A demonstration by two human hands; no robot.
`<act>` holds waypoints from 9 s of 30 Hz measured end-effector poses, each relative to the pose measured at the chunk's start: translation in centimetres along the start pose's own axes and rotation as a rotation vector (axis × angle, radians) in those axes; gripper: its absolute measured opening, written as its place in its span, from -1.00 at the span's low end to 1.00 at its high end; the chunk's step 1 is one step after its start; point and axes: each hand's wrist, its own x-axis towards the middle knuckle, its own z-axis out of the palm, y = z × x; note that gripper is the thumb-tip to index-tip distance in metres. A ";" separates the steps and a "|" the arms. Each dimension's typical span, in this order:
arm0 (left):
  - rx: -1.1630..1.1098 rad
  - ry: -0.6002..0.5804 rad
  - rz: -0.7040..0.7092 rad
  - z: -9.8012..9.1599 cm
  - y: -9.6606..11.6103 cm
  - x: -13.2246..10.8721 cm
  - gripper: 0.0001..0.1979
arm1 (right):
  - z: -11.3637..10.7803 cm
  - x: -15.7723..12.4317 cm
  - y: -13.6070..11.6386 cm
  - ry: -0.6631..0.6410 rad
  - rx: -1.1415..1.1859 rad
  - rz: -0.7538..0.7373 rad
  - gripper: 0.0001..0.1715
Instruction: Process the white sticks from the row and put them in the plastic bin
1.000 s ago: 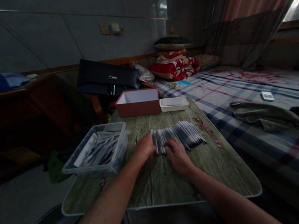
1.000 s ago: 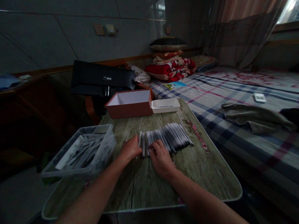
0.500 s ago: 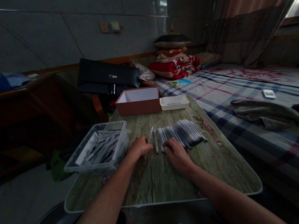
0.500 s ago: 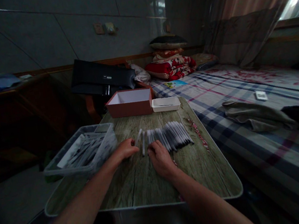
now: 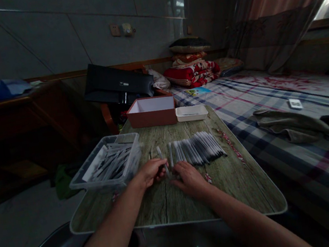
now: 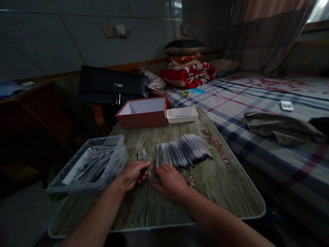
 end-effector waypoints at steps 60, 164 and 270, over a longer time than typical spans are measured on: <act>0.873 0.180 0.632 -0.6 3.1 -6.6 -0.79 | -2.0 -0.1 1.6 -0.382 0.952 0.290 -0.68; -0.570 0.302 0.704 6.7 -1.6 -4.5 -0.82 | -1.0 -0.6 -0.7 -0.004 0.794 0.180 -0.66; -1.016 0.116 0.286 8.8 -2.7 -2.3 -0.83 | -1.0 0.5 1.4 0.183 0.834 0.360 -0.74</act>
